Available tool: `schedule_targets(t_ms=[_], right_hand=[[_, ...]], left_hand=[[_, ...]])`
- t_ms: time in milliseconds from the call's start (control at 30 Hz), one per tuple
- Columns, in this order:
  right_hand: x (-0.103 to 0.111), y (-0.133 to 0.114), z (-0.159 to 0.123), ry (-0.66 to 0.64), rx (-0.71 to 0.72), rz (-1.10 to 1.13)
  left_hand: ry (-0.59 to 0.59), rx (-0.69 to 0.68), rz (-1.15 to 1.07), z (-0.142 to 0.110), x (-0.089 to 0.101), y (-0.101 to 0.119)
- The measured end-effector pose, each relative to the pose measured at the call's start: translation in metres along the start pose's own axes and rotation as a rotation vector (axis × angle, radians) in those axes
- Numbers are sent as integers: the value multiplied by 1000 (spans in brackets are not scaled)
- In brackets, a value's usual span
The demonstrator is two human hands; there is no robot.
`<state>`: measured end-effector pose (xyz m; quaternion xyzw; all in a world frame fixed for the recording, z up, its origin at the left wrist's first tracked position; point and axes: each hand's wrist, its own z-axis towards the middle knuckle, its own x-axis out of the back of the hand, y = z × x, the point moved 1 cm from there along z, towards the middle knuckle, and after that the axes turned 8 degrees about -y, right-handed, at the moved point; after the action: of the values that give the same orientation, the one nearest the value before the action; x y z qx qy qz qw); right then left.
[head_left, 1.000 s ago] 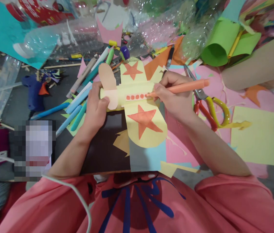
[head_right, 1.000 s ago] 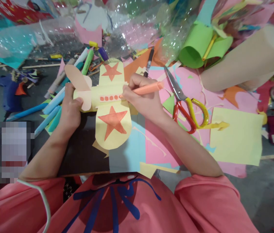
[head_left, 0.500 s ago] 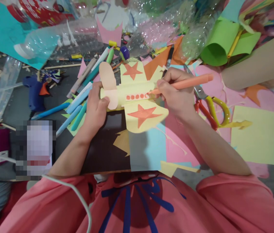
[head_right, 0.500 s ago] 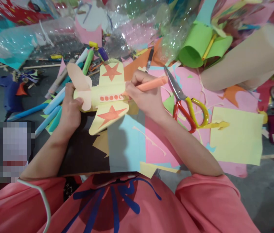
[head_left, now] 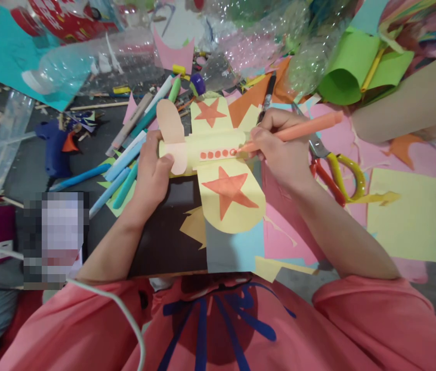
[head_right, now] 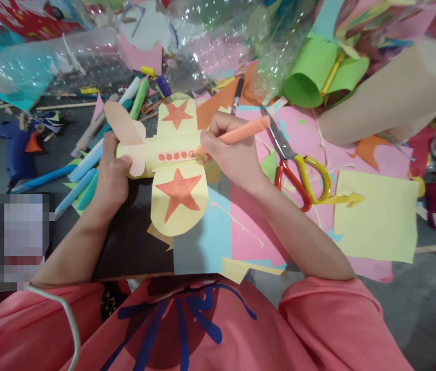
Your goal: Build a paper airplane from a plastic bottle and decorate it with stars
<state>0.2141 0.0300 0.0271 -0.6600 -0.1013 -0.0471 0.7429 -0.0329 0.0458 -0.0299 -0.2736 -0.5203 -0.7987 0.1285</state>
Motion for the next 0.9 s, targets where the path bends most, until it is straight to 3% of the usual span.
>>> schedule_targets(t_ms=[433, 733, 900], right_hand=[[-3, -3, -1, 43, 82, -46], [0, -1, 2, 85, 42, -37], [1, 3, 3, 43, 15, -15]], left_hand=[[-15, -4, 9, -1, 0, -2], [2, -14, 16, -1, -1, -5], [3, 8, 20, -1, 0, -1]])
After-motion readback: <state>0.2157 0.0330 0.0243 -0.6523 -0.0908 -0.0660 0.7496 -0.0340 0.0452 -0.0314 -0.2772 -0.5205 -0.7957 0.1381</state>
